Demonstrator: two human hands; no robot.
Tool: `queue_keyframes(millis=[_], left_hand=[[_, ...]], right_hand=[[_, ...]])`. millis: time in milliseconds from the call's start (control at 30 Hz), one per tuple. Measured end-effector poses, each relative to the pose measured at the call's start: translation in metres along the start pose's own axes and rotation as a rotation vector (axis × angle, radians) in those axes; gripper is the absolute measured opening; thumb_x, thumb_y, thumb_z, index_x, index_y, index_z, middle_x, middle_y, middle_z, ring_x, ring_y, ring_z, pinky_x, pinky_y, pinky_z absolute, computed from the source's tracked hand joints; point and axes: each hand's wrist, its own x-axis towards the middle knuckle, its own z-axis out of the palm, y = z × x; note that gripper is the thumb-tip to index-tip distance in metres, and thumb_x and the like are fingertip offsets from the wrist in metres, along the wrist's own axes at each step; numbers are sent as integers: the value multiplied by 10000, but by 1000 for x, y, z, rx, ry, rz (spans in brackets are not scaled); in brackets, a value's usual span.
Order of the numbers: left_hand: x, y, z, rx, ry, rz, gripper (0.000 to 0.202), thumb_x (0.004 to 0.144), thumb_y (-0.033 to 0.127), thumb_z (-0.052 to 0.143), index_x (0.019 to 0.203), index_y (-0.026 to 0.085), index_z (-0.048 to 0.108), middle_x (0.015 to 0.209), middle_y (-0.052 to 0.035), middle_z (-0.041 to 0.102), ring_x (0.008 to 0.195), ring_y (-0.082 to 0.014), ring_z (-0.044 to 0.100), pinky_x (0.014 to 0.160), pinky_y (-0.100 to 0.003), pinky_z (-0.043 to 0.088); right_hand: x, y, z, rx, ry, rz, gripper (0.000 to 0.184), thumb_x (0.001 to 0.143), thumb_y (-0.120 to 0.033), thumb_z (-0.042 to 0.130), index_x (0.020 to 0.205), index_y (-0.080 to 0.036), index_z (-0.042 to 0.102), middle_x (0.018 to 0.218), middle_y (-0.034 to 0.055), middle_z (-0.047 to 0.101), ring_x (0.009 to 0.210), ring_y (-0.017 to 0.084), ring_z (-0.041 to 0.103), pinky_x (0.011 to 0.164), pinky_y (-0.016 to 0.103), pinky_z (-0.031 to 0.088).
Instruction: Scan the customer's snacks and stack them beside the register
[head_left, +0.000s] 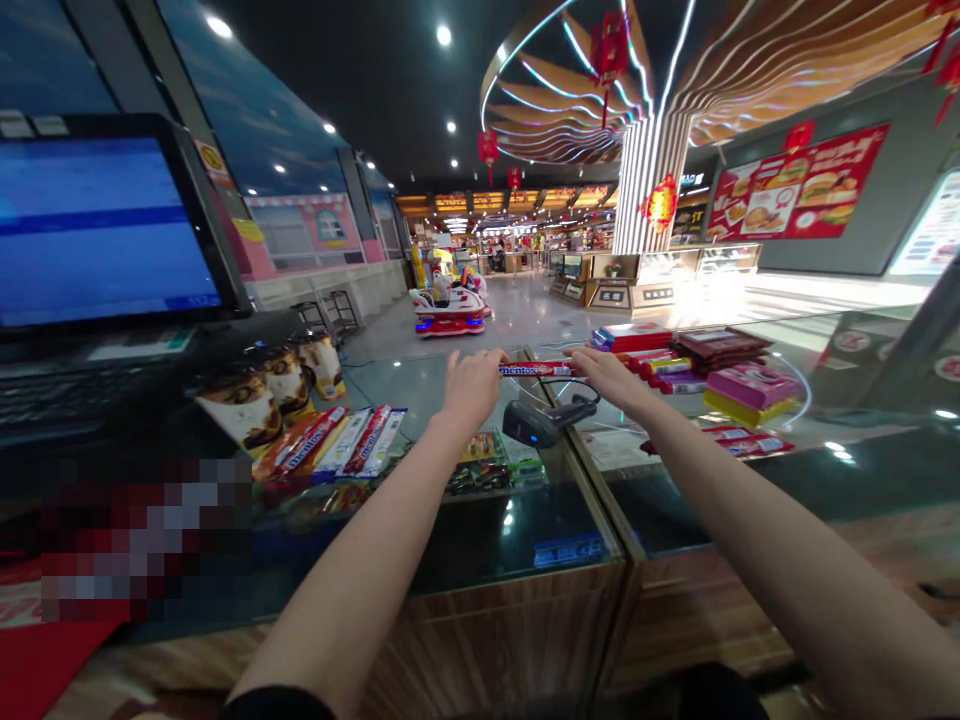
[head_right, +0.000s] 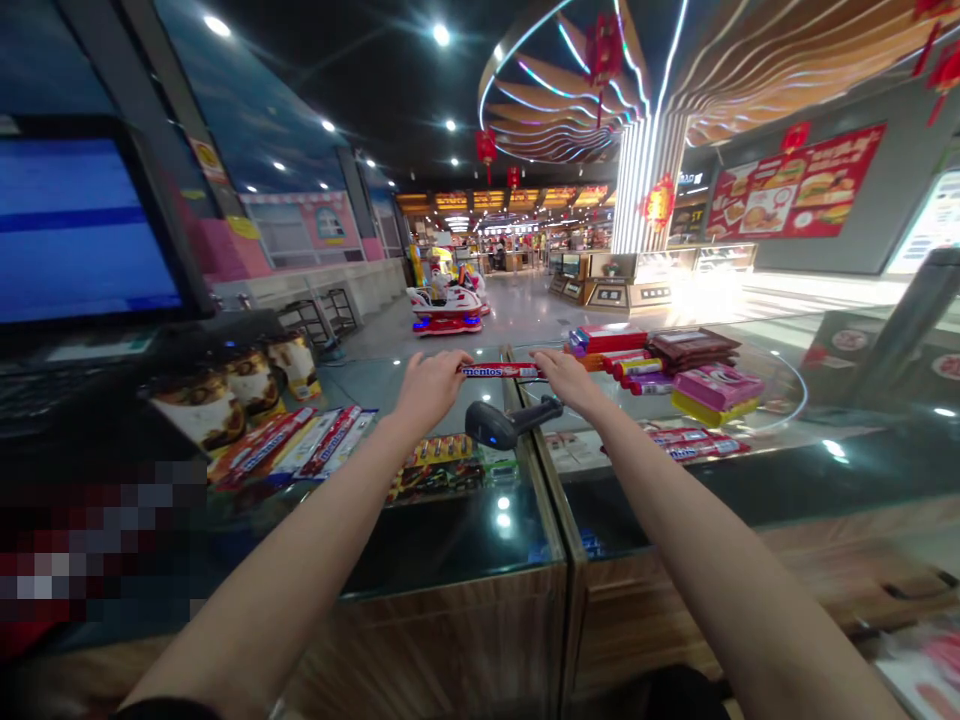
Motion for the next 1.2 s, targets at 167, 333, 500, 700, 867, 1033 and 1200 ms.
queue_keyframes(millis=[167,333,500,700,867,1033,1200], left_hand=[[-8,-33,4,16,-28,-44,248,930,209,444,1126,244,592,1105,-54,687,1030,-222,622,1004,-411,337],[-16,-58,7,41,-58,-86,255,926,221,461,1135,235,607,1107,-57,687,1027,-219,624,950,-374,379],[-29,-75,13,65,-114,-108,289,927,196,452,1162,235,617,1104,-71,683,1042,-226,627,954,-383,381],[-46,-89,23,68,-189,-115,284,926,193,445,1102,253,659,1075,-64,692,1018,-227,641,945,-389,389],[-51,-94,27,45,-300,-120,246,894,204,497,1048,260,681,1052,-56,699,1009,-231,649,932,-381,401],[-52,-95,27,43,-326,-123,253,873,198,504,1049,256,676,1065,-57,699,1005,-235,651,914,-379,421],[-54,-100,29,56,-335,-158,277,863,183,483,1042,267,677,1078,-51,706,1023,-239,646,928,-395,426]], right_hand=[[16,-7,27,-40,-69,-54,467,956,-413,350,1259,-180,618,1149,95,691,1076,251,623,941,432,458],[28,-15,49,-80,-165,-71,468,969,-441,338,1257,-208,623,1143,85,697,1090,255,622,966,431,443],[26,-31,61,19,-293,-24,525,980,-506,290,1312,-220,580,1222,100,667,1120,258,617,969,430,450],[18,-35,70,99,-445,112,662,974,-584,189,1445,-184,428,1232,144,658,1106,263,633,996,442,432],[15,-33,74,100,-520,156,674,960,-614,229,1432,-188,451,1237,133,657,1086,267,647,1013,451,420],[15,-31,72,50,-516,109,650,956,-609,253,1424,-210,464,1229,123,663,1115,279,630,993,454,443],[19,-15,49,-136,-499,-101,451,903,-427,496,1310,-256,590,1280,71,636,1219,282,553,1091,459,354]])
